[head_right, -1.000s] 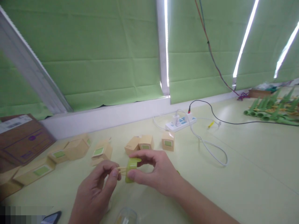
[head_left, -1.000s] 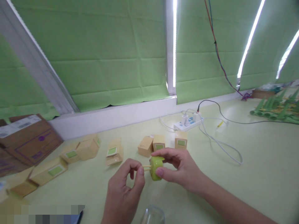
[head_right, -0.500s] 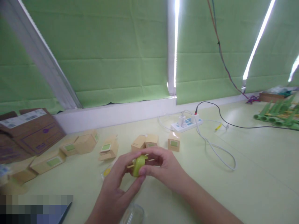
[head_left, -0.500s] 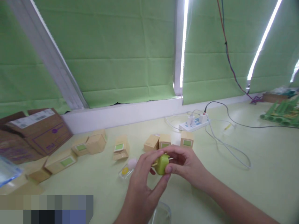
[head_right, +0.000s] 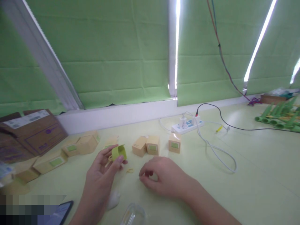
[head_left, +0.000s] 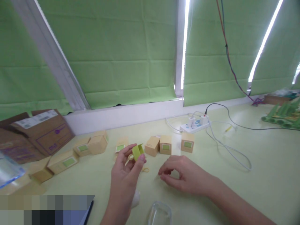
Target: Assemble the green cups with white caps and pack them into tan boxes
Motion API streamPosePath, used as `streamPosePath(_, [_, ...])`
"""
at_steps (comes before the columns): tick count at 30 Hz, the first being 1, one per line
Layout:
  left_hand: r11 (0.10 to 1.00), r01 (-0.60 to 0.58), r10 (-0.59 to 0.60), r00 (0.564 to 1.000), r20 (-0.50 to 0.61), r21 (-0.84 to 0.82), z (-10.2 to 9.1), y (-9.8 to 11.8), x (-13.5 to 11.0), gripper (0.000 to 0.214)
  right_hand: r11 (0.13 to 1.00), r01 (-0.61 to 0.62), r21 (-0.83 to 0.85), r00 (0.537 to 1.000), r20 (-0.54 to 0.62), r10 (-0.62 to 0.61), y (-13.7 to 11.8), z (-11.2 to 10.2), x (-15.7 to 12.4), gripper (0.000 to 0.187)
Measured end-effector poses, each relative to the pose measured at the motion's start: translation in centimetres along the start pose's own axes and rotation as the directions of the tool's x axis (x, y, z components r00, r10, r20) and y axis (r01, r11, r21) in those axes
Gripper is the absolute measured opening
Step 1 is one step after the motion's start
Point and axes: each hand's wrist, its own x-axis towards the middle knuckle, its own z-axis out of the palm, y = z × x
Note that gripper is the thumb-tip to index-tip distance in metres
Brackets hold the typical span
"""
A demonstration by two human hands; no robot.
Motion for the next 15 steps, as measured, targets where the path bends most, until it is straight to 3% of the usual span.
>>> streamPosePath(2, [0.999, 0.034, -0.034, 0.999, -0.007, -0.040, -0.1, 0.0, 0.1, 0.046, 0.999, 0.045, 0.000, 0.994, 0.103, -0.045, -0.5, 0.0, -0.1, 0.014])
streamPosePath(7, [0.988, 0.091, -0.090, 0.996, 0.012, -0.126, -0.2, -0.2, 0.2, 0.043, 0.976, 0.185, 0.117, 0.928, 0.307, -0.212, -0.3, 1.2, -0.4, 0.053])
streamPosePath(9, [0.973, 0.122, -0.118, 0.993, 0.031, -0.195, -0.2, -0.4, 0.3, 0.042, 0.973, 0.194, 0.123, 0.902, 0.367, -0.226, -0.3, 1.8, -0.5, 0.060])
streamPosePath(12, [0.961, 0.135, -0.126, 0.991, 0.053, -0.241, -0.3, -0.8, 0.5, 0.041, 0.982, 0.164, 0.096, 0.910, 0.370, -0.188, -0.6, 2.1, -0.5, 0.057])
streamPosePath(15, [0.957, 0.137, -0.123, 0.990, 0.072, -0.257, -0.3, -0.9, 0.5, 0.039, 0.996, 0.085, 0.037, 0.959, 0.269, -0.092, -1.1, 1.4, -0.4, 0.056])
